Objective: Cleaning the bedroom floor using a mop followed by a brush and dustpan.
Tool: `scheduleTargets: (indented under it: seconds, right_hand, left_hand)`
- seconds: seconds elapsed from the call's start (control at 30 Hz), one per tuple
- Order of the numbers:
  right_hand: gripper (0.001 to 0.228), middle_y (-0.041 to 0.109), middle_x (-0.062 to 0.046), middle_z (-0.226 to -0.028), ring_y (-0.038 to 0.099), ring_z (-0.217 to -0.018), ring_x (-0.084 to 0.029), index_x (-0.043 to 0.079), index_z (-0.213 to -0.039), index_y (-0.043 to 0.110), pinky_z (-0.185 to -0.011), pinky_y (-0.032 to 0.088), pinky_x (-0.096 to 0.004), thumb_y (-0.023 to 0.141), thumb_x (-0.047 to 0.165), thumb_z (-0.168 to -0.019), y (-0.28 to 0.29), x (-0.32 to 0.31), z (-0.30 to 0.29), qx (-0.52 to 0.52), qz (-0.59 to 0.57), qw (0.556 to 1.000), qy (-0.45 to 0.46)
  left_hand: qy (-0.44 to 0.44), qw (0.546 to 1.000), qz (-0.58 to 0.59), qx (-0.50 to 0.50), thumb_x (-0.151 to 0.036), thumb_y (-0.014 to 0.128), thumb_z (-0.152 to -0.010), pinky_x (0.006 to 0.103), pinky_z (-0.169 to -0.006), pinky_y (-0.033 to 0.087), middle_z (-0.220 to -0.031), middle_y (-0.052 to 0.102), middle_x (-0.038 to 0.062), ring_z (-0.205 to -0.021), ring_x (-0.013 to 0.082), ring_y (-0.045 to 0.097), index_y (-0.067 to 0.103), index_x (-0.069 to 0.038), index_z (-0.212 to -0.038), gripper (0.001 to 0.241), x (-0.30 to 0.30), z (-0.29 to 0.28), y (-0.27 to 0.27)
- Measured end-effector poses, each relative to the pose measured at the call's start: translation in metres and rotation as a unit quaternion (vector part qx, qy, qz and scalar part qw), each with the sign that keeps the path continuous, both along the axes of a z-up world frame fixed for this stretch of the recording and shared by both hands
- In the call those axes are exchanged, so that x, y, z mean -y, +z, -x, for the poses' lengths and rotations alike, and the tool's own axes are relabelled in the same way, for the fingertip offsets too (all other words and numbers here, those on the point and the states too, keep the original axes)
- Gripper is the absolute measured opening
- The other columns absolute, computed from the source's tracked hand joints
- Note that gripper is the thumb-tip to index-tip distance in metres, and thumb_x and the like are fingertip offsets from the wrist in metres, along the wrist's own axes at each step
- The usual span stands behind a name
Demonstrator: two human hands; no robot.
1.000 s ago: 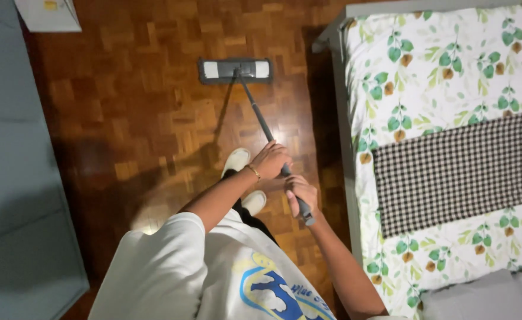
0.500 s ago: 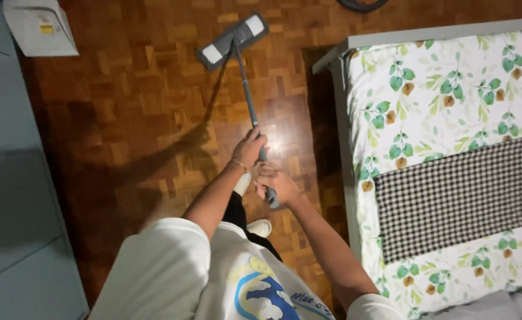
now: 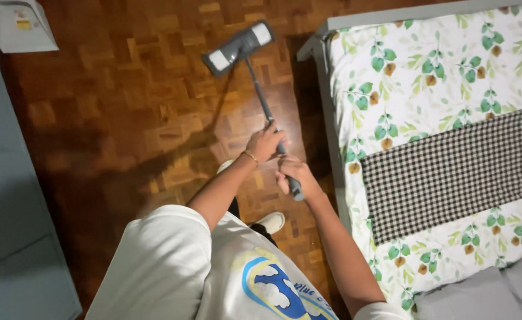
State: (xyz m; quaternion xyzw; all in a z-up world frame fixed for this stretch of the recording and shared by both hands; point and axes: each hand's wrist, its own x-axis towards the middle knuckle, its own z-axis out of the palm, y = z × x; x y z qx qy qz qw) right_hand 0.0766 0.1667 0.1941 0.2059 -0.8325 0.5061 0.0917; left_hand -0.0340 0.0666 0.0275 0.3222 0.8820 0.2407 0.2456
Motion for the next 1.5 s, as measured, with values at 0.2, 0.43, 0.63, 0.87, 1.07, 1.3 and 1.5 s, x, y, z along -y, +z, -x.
scheduleTargets:
  seconds: [0.2,0.43,0.63,0.87,1.07,1.3,1.5]
  right_hand:
    - [0.04,0.06,-0.008,-0.059,0.066,-0.062,-0.037,0.011,-0.06,0.057,-0.079,0.058,-0.049,0.057,0.017,-0.1,0.029,-0.044,-0.111,-0.013,0.013,0.997,-0.079]
    - [0.041,0.058,-0.013,-0.061,0.065,-0.065,-0.039,0.005,-0.059,0.056,-0.083,0.056,-0.052,0.058,0.011,-0.1,0.047,-0.092,-0.262,-0.013,0.08,0.987,-0.137]
    - [0.04,0.056,-0.012,-0.059,0.064,-0.06,-0.036,0.003,-0.059,0.054,-0.082,0.056,-0.054,0.059,0.006,-0.099,0.036,-0.128,-0.336,-0.035,0.155,0.975,-0.157]
    - [0.039,0.052,-0.011,-0.058,0.062,-0.061,-0.034,0.002,-0.062,0.051,-0.082,0.054,-0.054,0.06,0.01,-0.099,-0.005,-0.15,-0.334,-0.088,0.21,0.951,-0.209]
    - [0.04,0.05,-0.011,-0.055,0.058,-0.055,-0.032,0.004,-0.06,0.048,-0.075,0.053,-0.051,0.059,0.013,-0.098,-0.014,-0.161,-0.288,-0.112,0.263,0.938,-0.194]
    - [0.045,0.047,-0.008,-0.051,0.053,-0.049,-0.03,0.006,-0.056,0.048,-0.069,0.051,-0.047,0.061,0.023,-0.095,-0.001,-0.138,-0.24,-0.104,0.256,0.94,-0.201]
    - [0.043,0.049,-0.005,-0.053,0.053,-0.05,-0.028,0.009,-0.057,0.051,-0.07,0.052,-0.047,0.058,0.026,-0.097,-0.011,-0.134,-0.184,-0.098,0.218,0.955,-0.175]
  left_hand:
    - [-0.103,0.994,-0.024,-0.037,-0.022,0.061,-0.095,0.0546,-0.091,0.06,-0.14,0.059,0.02,-0.104,0.0469,0.073,0.065,-0.024,-0.105,0.011,-0.062,-0.104,0.024]
    - [-0.223,0.968,-0.031,-0.112,-0.023,0.07,-0.074,0.0483,-0.078,0.06,-0.099,0.073,0.021,-0.088,0.0414,0.076,0.077,-0.021,-0.088,0.016,-0.11,-0.242,0.088]
    - [-0.262,0.963,0.004,-0.062,-0.028,0.067,-0.072,0.0542,-0.082,0.056,-0.095,0.076,0.018,-0.089,0.0406,0.073,0.08,-0.017,-0.092,0.027,-0.158,-0.322,0.057]
    - [-0.243,0.969,0.036,-0.036,-0.025,0.068,-0.086,0.0657,-0.106,0.042,-0.125,0.06,0.044,-0.111,0.0522,0.069,0.075,-0.014,-0.122,0.039,-0.184,-0.322,0.035]
    - [-0.182,0.98,0.033,-0.066,-0.028,0.072,-0.084,0.0576,-0.088,0.057,-0.124,0.063,0.037,-0.106,0.0574,0.067,0.078,-0.02,-0.114,0.032,-0.187,-0.286,0.055]
    - [-0.103,0.992,0.002,-0.074,-0.03,0.051,-0.102,0.0537,-0.076,0.058,-0.123,0.066,0.034,-0.101,0.0562,0.07,0.077,-0.015,-0.098,0.03,-0.168,-0.257,0.065]
    - [-0.056,0.995,0.005,-0.088,-0.027,0.053,-0.098,0.0561,-0.068,0.055,-0.128,0.065,0.028,-0.085,0.0479,0.073,0.078,-0.017,-0.09,0.027,-0.167,-0.208,0.027]
